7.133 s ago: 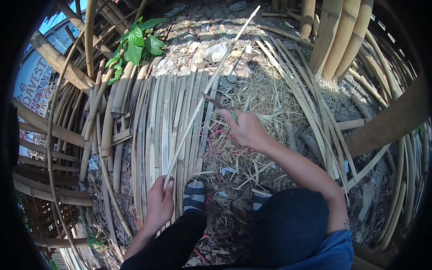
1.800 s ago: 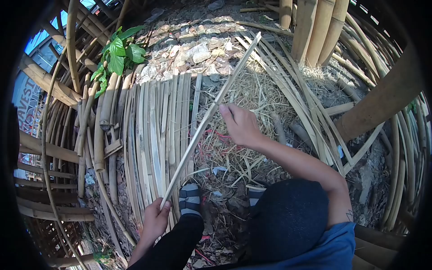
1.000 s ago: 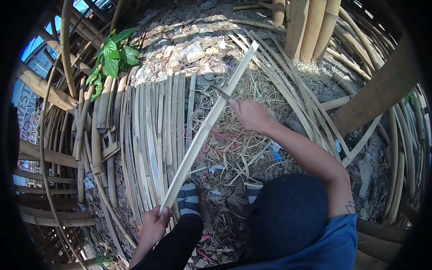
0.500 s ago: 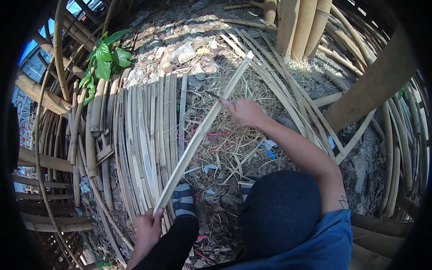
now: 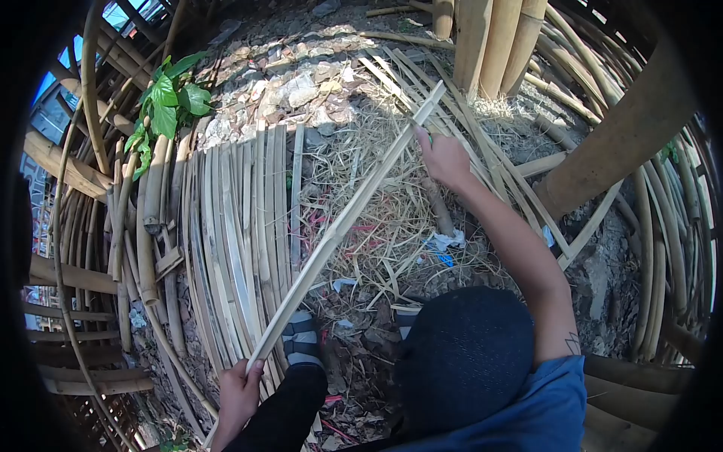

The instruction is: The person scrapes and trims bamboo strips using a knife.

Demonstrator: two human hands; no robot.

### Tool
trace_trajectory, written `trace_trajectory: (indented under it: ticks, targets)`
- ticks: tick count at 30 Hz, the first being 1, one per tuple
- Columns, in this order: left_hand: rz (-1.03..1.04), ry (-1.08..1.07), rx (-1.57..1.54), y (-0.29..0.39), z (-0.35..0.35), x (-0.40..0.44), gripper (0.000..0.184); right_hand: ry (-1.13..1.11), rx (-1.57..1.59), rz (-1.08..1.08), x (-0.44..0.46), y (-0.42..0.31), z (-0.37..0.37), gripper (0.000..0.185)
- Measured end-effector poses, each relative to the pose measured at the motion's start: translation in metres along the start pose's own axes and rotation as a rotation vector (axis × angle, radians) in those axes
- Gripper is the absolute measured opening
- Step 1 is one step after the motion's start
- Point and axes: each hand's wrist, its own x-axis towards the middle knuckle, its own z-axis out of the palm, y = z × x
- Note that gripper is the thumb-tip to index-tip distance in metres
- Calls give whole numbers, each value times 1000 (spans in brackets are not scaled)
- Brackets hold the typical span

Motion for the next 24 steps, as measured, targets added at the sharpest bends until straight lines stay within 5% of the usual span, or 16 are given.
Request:
trace_trajectory:
  ticks: [4,7,8,13,16,21,24]
  targets:
    - [6,6,-79,-10,5,6,43,94,523,118,-34,-31,8,70]
    - [-30,-78,-254,-19,7,9,44,-91,1433,493,-51,-70,-3,53]
    - [-61,-174,-349,-23,6,11,45,-172,1530,419,-55,-77,-5,49]
    - [-81,-530,-666,-71,15,26,47,-310,1684,369,-62,-110,-27,36]
    - [121,-729,-583,-77,4,45,51,-311,1724,425,-75,-131,-40,31]
    - [400,-504,-519,-16,1,83,52,-377,1720,370,-94,-170,-43,28]
    - [391,-521,-583,15,13,102,53,-424,1734,365,-98,-179,-39,29]
